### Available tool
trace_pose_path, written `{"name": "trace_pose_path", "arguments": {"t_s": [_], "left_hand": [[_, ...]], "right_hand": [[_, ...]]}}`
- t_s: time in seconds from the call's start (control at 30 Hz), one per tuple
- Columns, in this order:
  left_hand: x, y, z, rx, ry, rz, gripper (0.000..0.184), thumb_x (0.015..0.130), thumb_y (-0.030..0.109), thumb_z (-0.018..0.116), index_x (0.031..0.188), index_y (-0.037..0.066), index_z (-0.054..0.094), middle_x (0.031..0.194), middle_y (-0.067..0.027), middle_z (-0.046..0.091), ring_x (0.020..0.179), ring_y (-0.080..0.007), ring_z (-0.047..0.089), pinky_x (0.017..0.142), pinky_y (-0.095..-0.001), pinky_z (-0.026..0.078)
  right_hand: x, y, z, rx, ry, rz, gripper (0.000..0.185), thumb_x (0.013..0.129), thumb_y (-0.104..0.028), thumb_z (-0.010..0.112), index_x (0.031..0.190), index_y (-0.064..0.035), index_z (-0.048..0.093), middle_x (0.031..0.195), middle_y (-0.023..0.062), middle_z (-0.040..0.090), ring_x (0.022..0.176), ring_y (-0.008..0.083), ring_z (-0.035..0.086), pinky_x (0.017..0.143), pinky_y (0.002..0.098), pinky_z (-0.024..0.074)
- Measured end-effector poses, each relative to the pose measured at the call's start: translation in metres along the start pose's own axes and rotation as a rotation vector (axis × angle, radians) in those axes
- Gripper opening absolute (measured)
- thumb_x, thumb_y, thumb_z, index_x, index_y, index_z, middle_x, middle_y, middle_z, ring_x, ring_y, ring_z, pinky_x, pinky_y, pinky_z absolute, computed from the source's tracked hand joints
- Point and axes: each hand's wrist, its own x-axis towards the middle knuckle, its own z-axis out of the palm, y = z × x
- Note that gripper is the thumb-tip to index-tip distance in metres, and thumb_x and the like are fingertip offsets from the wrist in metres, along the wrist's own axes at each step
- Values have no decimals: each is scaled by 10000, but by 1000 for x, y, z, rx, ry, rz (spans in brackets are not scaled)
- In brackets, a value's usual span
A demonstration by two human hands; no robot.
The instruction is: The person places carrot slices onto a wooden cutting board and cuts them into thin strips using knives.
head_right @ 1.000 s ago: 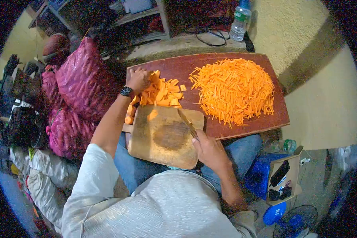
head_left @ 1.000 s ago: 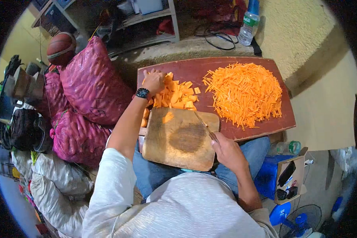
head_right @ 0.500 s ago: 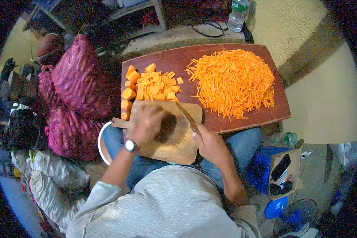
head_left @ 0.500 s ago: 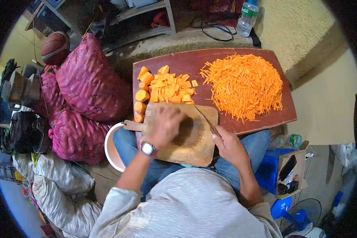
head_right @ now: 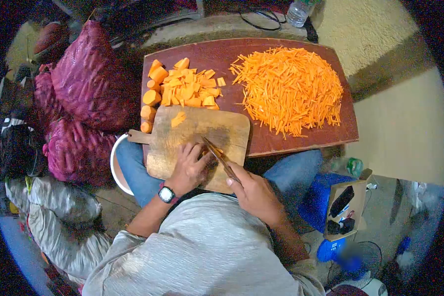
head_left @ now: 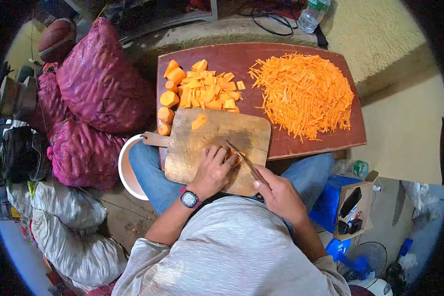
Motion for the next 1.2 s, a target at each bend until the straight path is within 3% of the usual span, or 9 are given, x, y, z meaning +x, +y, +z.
{"name": "trace_pose_path", "arguments": {"t_s": [0.17,0.23,0.3,0.37,0.43,0.67,0.77,0.97,1.2], "left_hand": [[0,4,0,39,-46,-28,390,879,176,742,1249,53,742,1197,-141,634,1151,-343,580,1000,-491,437],[-4,0,4,73,-93,18,475,757,123,810,1220,32,755,1262,-187,620,1196,-398,561,1029,-534,435],[-5,-1,7,55,-86,22,430,778,127,794,1196,32,763,1250,-183,623,1192,-397,561,1027,-534,437],[-4,-2,7,43,-76,23,387,798,131,777,1172,32,770,1238,-178,626,1188,-396,560,1024,-533,438],[0,1,3,-3,-37,6,351,904,172,695,1224,47,767,1225,-129,644,1136,-328,581,1003,-479,439],[-3,-3,5,13,-28,-16,356,896,153,684,1224,40,764,1140,-124,640,1076,-333,581,974,-490,452],[-6,-3,6,-43,-18,-10,359,899,138,669,1229,33,762,1120,-126,636,1070,-341,577,971,-492,453],[-4,-2,4,-9,-18,-27,358,881,124,661,1202,1,760,1109,-137,638,1080,-354,582,990,-495,458],[-8,-4,7,-42,7,-29,364,863,122,669,1191,-6,762,1104,-138,637,1100,-352,588,1003,-498,456]], "right_hand": [[-12,-4,0,-176,-41,32,417,1094,-159,632,1483,-25,568,1176,280,743,1070,491,731,861,524,593],[-17,-12,-5,-193,-75,72,429,1092,-164,635,1493,-31,557,1185,281,741,1085,495,725,868,539,591],[-21,-13,-7,-211,-112,113,442,1091,-168,637,1502,-36,546,1194,282,740,1100,498,718,875,553,589],[-23,-12,-7,-242,-105,102,471,1085,-231,641,1517,-105,499,1156,293,738,981,530,729,832,626,595],[-7,-9,1,-231,-115,95,426,1089,-213,633,1479,-77,528,1168,291,738,1024,523,722,845,605,590],[12,-15,1,-270,-103,5,388,1089,-198,618,1442,-68,525,1158,297,736,1035,531,711,837,612,578],[-4,-19,-1,-333,-180,137,398,1086,-192,618,1447,-61,513,1154,300,735,1025,533,711,828,619,575],[27,-17,12,-267,-119,-2,387,1086,-188,622,1437,-60,521,1166,301,732,1031,535,708,820,624,573],[12,-15,13,-263,-102,56,389,1077,-169,630,1434,-50,530,1103,305,738,1008,536,711,807,616,575]]}}
